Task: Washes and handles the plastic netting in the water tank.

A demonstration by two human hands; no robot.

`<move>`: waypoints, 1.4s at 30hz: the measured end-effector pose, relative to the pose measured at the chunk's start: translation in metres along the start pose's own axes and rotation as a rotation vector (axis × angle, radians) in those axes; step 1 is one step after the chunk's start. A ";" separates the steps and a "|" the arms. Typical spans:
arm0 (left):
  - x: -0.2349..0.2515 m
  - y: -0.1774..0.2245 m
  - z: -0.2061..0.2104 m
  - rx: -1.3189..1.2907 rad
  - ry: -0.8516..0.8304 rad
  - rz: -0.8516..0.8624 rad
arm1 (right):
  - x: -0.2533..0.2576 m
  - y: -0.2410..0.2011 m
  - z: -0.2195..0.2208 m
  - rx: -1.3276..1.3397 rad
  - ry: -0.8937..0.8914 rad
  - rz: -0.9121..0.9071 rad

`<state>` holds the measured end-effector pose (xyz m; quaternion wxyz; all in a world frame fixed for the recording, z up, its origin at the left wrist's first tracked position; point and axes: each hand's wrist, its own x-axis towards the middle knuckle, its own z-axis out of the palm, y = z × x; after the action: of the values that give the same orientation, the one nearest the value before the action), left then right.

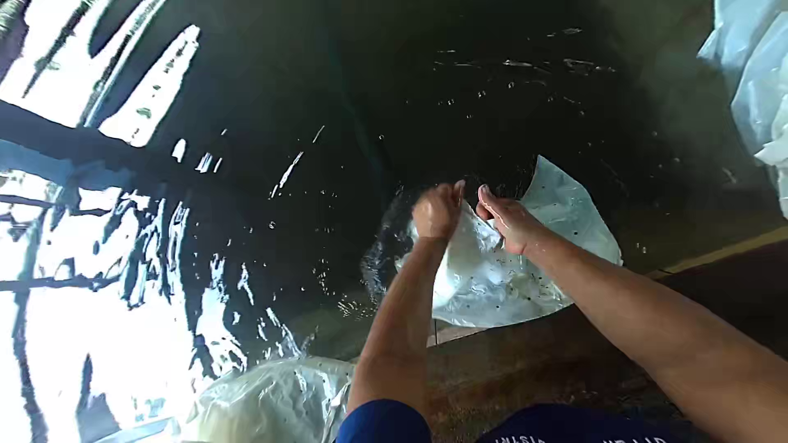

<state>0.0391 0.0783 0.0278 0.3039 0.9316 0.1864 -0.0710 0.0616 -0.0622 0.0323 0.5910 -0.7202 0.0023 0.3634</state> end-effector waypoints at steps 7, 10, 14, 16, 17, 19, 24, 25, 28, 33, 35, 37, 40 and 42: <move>0.004 -0.004 -0.072 -0.049 0.431 0.203 | 0.040 -0.028 -0.049 -0.927 -0.419 0.003; -0.070 -0.018 -0.032 -0.187 0.308 -0.158 | 0.054 0.034 -0.056 -0.844 -0.152 -0.024; -0.127 -0.027 0.062 -0.548 0.188 -0.559 | 0.030 0.078 -0.027 -0.816 0.119 0.197; -0.124 -0.019 0.080 -0.644 0.173 -0.653 | 0.024 0.097 -0.012 -0.776 0.138 0.231; -0.117 -0.015 0.083 -0.666 0.155 -0.672 | 0.022 0.096 -0.007 -0.750 0.101 0.265; -0.102 -0.017 0.084 -0.756 0.070 -0.642 | 0.024 0.088 -0.008 -0.659 0.019 0.285; -0.069 -0.048 0.045 -0.716 -0.059 -0.359 | 0.037 0.056 -0.064 -0.463 -0.059 0.142; -0.063 -0.054 0.032 -0.634 -0.034 -0.309 | 0.034 0.043 -0.076 -0.417 -0.045 0.115; -0.047 -0.066 0.013 -0.372 0.198 -0.247 | 0.025 0.010 -0.087 -0.353 0.093 0.031; -0.044 -0.040 0.044 -0.323 0.322 -0.382 | 0.039 0.027 -0.040 -0.201 0.190 0.019; -0.048 -0.043 0.069 -0.303 0.206 -0.324 | 0.050 0.041 -0.023 -0.323 0.194 0.029; -0.051 -0.064 0.068 -0.307 0.125 -0.222 | 0.058 0.042 -0.023 -0.410 0.164 0.033; -0.051 -0.101 0.050 -0.382 0.183 -0.194 | 0.054 0.025 -0.036 -0.434 0.094 -0.112; -0.049 -0.111 0.046 -0.492 0.263 -0.289 | 0.045 0.012 -0.032 -0.323 0.069 -0.134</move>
<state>-0.0507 0.1193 -0.0569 0.4802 0.7951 0.3664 0.0551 0.1065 -0.0743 -0.0005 0.4902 -0.8162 -0.0838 0.2940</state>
